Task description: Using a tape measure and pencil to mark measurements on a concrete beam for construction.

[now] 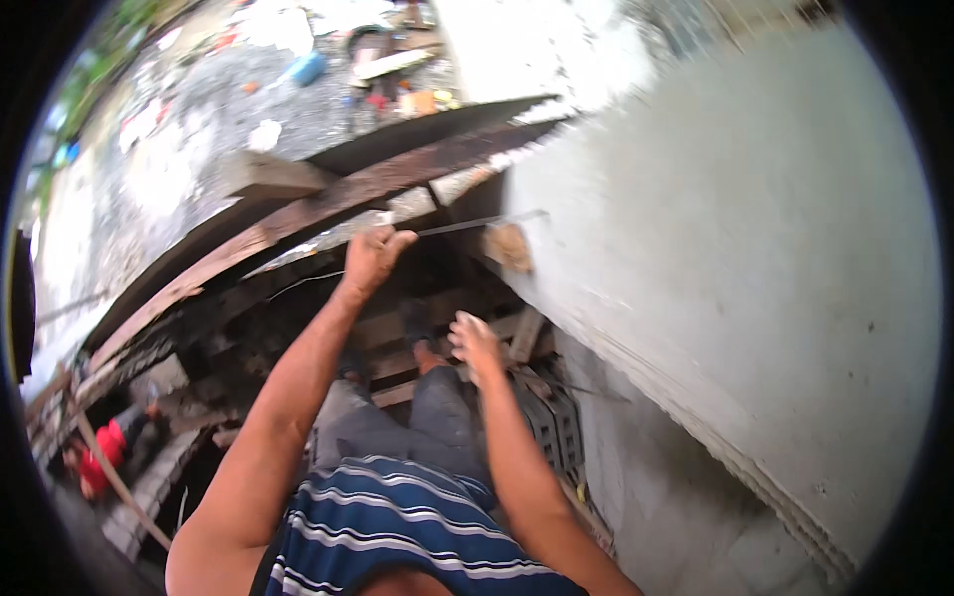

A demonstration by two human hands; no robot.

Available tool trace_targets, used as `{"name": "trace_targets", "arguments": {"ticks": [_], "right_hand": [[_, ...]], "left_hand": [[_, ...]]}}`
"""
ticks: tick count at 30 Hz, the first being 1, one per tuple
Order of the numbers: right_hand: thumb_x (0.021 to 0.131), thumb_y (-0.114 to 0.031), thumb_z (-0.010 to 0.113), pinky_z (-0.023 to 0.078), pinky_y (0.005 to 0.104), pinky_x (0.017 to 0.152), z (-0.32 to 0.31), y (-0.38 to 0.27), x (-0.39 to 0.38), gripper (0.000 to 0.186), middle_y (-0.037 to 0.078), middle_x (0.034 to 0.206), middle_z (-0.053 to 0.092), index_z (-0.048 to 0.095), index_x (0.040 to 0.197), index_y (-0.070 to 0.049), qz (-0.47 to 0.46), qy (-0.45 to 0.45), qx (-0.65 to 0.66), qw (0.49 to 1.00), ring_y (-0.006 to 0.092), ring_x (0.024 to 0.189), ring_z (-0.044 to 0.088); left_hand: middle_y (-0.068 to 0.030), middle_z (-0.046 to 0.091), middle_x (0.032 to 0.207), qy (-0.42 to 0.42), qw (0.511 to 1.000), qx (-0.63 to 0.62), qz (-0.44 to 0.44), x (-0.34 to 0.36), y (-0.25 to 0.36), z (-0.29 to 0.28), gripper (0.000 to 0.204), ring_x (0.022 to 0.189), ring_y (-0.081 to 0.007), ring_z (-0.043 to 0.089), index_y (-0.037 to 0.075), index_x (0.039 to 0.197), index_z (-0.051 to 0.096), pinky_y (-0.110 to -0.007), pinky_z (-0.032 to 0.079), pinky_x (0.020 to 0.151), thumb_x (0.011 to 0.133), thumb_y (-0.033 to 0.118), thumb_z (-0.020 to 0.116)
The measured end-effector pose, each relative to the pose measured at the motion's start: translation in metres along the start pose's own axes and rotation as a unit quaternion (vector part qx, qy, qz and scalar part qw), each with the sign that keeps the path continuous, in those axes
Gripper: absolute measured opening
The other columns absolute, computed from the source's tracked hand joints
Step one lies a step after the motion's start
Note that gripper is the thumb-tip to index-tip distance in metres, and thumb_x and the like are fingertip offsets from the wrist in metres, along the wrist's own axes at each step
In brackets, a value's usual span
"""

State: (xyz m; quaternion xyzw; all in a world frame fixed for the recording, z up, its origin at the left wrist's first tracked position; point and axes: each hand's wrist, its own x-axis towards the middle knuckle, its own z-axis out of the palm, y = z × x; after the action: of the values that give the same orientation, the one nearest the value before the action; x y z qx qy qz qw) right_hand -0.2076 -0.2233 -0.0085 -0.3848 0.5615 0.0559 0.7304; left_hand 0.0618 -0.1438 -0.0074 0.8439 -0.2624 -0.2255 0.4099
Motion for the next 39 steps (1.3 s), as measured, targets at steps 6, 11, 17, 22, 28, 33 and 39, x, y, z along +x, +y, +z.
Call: {"name": "trace_targets", "arguments": {"ticks": [6,11,17,22,28,33,39], "right_hand": [[0.099,-0.034,0.062,0.051,0.0265,0.063,-0.018,0.013,-0.062,0.043,0.005,0.108,0.069,0.061,0.130,-0.004,0.069,-0.076,-0.154,0.983,0.0126,0.083,0.064],[0.099,-0.024,0.058,0.051,0.0252,0.063,0.041,-0.045,-0.086,0.036,0.006,0.103,0.071,0.062,0.127,-0.002,-0.014,-0.128,-0.301,0.945,0.0124,0.082,0.065],[0.103,-0.029,0.059,0.051,0.0373,0.092,0.197,-0.197,-0.114,0.035,0.015,0.118,0.069,0.063,0.125,-0.002,-0.566,-0.071,-0.426,0.702,0.0275,0.107,0.065],[0.100,-0.038,0.060,0.038,0.0510,0.111,0.340,-0.278,-0.095,0.047,0.019,0.145,0.054,0.061,0.135,-0.007,-0.673,0.038,-0.546,0.498,0.0382,0.134,0.048],[0.088,-0.044,0.071,0.046,0.0470,0.102,0.378,-0.257,-0.060,0.044,0.016,0.126,0.063,0.071,0.118,-0.011,-0.500,0.099,-0.711,0.485,0.0356,0.120,0.055],[0.083,-0.040,0.076,0.047,0.0461,0.098,0.365,-0.264,-0.049,0.042,0.016,0.116,0.065,0.072,0.110,-0.008,-0.545,0.061,-0.700,0.458,0.0371,0.112,0.060],[0.081,-0.037,0.076,0.048,0.0468,0.098,0.370,-0.269,-0.042,0.041,0.020,0.115,0.065,0.074,0.108,-0.007,-0.542,0.065,-0.709,0.447,0.0395,0.109,0.060]], "left_hand": [[-0.0102,0.061,0.080,0.097,0.981,0.158,0.050,-0.076,-0.056,-0.109,0.015,0.080,-0.0330,0.062,0.010,0.083,0.064,-0.045,0.052,0.073,0.084,0.022,0.073],[-0.0073,0.061,0.110,0.132,0.948,0.291,-0.015,-0.147,-0.080,-0.181,0.034,0.119,-0.0288,0.054,0.014,0.114,0.065,-0.059,0.035,0.105,0.081,0.017,0.074],[-0.0186,0.036,0.154,0.248,0.905,0.313,-0.143,-0.264,-0.101,-0.233,0.095,0.146,-0.0420,0.029,0.014,0.155,0.034,-0.064,0.029,0.113,0.073,0.020,0.082],[-0.0189,0.043,0.149,0.223,0.908,0.156,-0.319,-0.394,-0.148,-0.244,0.086,0.140,-0.0400,0.038,0.011,0.152,0.036,-0.054,0.037,0.111,0.077,0.021,0.077],[-0.0225,0.061,0.135,0.187,0.788,-0.021,-0.585,-0.590,-0.199,-0.223,0.065,0.127,-0.0380,0.057,0.004,0.134,0.058,-0.047,0.048,0.104,0.078,0.034,0.073],[-0.0238,0.066,0.126,0.187,0.653,-0.081,-0.729,-0.710,-0.207,-0.183,0.056,0.122,-0.0380,0.061,0.001,0.120,0.068,-0.044,0.051,0.101,0.074,0.033,0.077],[-0.0238,0.064,0.131,0.282,0.649,-0.169,-0.686,-0.726,-0.200,-0.163,0.064,0.125,-0.0343,0.061,-0.001,0.128,0.064,-0.042,0.049,0.104,0.074,0.029,0.079]]}}
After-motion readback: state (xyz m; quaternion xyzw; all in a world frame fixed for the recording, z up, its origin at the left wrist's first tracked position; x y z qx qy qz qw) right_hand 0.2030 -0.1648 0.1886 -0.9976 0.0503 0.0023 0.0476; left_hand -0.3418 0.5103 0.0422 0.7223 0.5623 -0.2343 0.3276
